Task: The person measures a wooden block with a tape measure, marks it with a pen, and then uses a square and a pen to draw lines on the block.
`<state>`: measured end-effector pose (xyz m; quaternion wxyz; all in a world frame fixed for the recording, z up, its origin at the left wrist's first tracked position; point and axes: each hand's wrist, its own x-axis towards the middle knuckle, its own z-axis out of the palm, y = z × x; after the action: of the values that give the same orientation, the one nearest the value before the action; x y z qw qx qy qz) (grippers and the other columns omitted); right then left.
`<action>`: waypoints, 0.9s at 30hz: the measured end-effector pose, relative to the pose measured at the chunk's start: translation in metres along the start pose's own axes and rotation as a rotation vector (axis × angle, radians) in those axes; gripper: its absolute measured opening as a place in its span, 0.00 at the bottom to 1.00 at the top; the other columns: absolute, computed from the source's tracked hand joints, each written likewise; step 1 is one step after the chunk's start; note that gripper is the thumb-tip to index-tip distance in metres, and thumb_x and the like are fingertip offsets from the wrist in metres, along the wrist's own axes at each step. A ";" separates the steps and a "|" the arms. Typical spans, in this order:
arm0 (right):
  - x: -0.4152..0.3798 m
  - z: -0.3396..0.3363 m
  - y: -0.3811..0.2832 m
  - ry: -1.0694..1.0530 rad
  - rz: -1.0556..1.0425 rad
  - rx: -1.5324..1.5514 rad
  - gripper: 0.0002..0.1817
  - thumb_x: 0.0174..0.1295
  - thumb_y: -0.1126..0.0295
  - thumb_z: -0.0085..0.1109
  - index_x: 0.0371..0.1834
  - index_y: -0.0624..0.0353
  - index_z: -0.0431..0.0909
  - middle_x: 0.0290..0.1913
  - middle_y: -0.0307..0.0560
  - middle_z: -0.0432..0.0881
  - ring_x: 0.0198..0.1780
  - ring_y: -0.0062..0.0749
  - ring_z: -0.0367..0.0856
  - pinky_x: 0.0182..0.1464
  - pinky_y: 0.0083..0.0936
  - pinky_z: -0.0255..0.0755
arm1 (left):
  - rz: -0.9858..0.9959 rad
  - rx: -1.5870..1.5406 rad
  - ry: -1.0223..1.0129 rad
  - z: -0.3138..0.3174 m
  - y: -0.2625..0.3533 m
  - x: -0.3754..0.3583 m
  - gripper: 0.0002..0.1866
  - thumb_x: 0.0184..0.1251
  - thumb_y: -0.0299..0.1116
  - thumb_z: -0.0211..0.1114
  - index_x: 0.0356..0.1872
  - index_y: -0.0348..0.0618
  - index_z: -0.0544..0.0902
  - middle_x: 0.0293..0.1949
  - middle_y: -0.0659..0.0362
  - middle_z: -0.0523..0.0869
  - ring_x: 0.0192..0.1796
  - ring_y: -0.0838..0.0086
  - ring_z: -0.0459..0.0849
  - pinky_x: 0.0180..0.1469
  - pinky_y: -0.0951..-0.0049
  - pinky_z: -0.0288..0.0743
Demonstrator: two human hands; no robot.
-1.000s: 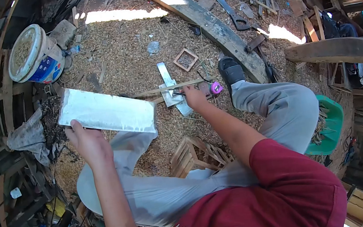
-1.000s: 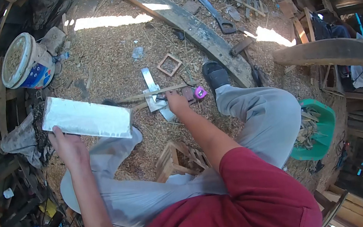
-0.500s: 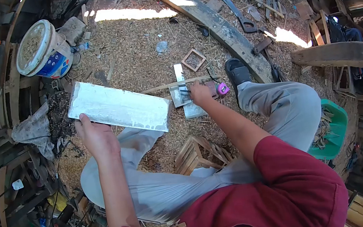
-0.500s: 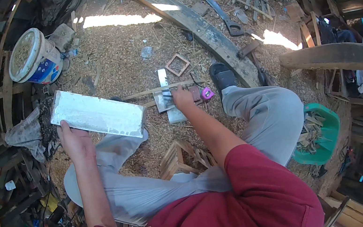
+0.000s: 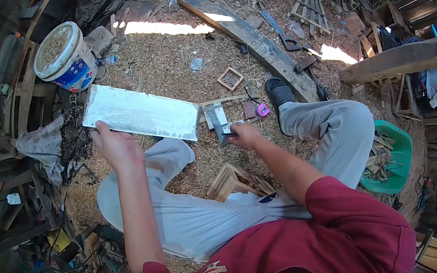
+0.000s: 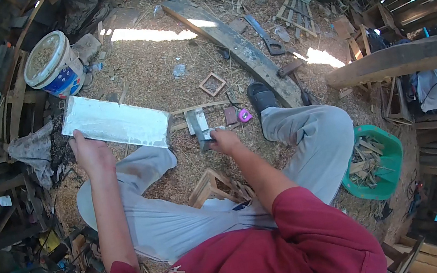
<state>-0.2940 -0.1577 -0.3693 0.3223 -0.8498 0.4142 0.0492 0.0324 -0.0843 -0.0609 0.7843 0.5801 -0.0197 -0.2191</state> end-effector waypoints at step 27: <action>-0.048 -0.362 -0.198 0.239 -0.272 1.213 0.15 0.74 0.59 0.67 0.50 0.61 0.83 0.24 0.26 0.72 0.20 0.10 0.65 0.22 0.17 0.55 | 0.116 -0.098 -0.742 0.049 0.002 -0.077 0.26 0.82 0.35 0.63 0.73 0.41 0.66 0.64 0.54 0.80 0.60 0.69 0.84 0.59 0.65 0.84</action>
<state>-0.2460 -0.2498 0.0334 0.7015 -0.5608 0.2897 -0.3309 -0.0506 -0.1001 -0.0262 0.7617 0.4212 -0.3245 -0.3703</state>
